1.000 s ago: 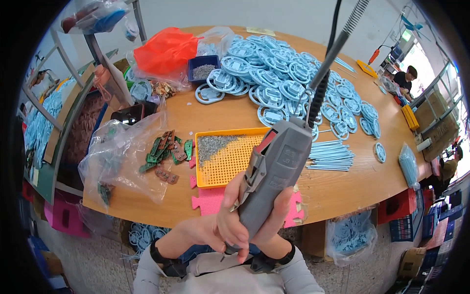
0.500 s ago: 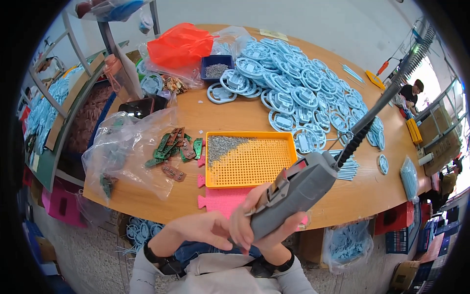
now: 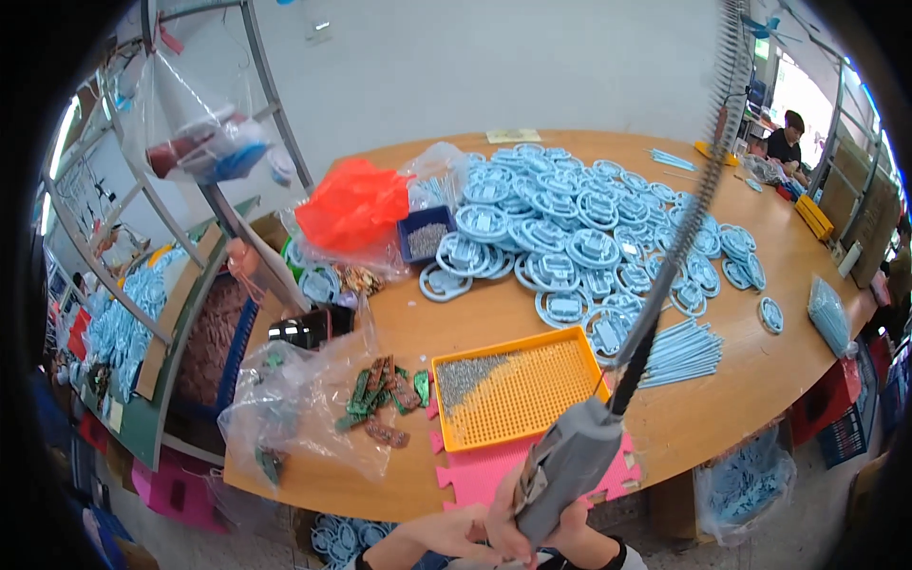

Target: Assembling electronic components into a blue circular plastic housing using an electric screwdriver and placing finished units into a pile.

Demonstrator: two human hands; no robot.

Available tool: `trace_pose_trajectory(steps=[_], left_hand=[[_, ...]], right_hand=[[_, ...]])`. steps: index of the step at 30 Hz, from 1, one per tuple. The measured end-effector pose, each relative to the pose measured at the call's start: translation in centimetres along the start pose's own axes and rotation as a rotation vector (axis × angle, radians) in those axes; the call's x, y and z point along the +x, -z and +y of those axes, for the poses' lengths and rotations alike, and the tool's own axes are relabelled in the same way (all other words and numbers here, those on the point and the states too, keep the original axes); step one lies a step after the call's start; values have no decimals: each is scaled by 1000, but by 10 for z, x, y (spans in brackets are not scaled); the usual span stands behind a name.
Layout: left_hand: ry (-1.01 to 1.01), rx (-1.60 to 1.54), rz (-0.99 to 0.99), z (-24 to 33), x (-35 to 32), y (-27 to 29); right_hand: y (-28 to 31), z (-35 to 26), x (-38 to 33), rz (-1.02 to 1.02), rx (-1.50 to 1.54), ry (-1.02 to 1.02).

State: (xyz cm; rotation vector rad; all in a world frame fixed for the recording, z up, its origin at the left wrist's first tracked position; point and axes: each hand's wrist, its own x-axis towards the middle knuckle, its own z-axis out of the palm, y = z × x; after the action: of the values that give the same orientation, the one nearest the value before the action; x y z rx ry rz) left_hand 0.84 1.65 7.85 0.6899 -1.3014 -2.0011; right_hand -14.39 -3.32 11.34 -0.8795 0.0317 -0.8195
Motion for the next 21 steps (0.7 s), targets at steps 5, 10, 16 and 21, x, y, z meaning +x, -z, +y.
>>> trace_pose_trajectory(steps=[5,10,16,21], left_hand=[[-152,-237,7,-5,4,-14],[-400,765,696,4,7,-17],[-94,31,29,-11,8,7],[-101,-136,-17,-25,10,2]], right_hand=[[25,30,-9,79,20,127],[39,50,-20,471,-336,200],[14,8,4,-23,228,47],[22,15,7,-185,221,100]])
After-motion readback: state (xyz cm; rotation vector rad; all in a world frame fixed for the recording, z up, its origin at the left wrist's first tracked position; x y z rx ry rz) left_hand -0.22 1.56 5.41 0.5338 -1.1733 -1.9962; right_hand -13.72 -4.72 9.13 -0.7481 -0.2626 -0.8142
